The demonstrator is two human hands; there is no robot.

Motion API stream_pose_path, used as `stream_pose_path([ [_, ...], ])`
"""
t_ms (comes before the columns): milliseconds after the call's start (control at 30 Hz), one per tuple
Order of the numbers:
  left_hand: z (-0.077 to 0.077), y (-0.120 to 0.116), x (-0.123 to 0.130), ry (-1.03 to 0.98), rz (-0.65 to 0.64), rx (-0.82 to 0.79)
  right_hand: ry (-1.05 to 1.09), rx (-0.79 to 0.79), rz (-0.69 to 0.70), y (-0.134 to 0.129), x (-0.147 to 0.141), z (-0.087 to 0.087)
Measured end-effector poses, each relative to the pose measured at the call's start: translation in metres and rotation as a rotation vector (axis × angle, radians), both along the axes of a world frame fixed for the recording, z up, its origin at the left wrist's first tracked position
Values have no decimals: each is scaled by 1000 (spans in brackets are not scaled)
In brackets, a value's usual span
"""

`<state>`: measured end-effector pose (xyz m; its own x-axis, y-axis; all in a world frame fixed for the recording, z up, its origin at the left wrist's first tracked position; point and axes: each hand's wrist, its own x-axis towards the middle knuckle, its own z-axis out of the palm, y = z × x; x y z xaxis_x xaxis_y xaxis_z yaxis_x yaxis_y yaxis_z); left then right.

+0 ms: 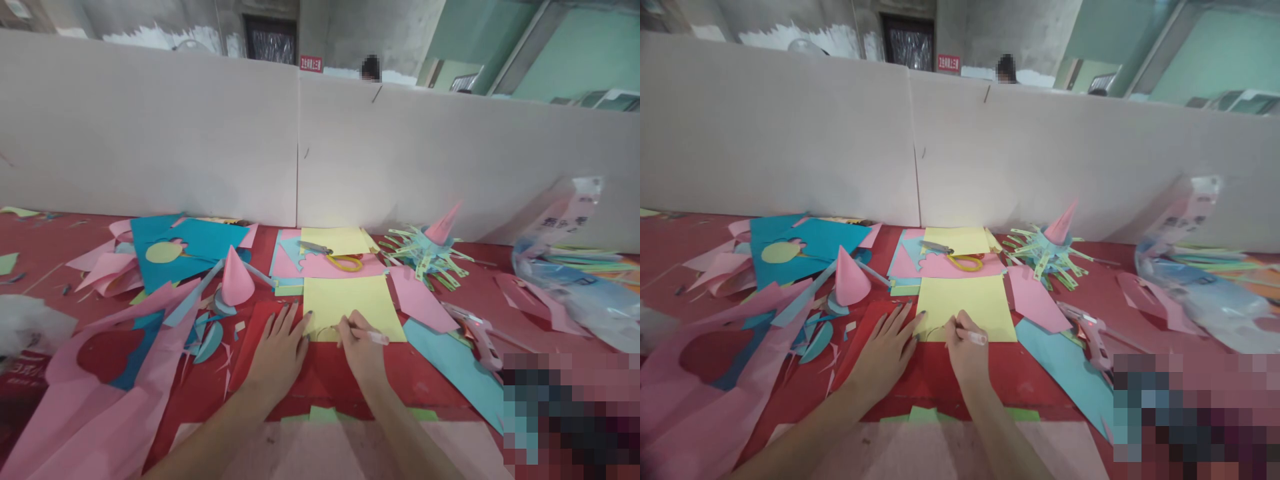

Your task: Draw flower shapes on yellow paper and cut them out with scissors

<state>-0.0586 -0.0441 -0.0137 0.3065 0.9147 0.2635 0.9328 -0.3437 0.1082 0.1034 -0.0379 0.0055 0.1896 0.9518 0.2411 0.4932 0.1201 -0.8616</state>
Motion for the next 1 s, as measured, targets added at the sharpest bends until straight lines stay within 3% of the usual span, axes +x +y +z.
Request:
stream_pose_path([
  [267,1,-1,0,-7,2,-4,0,-18,102,0,2,3],
  [500,1,0,0,5,6,-8,-34,-6,-34,-1,-1,2],
  [833,1,0,1,0,9,-6,-2,-28,42,-2,2,2],
  [1000,1,0,1,10,12,-32,3,-41,-13,-1,2,1],
])
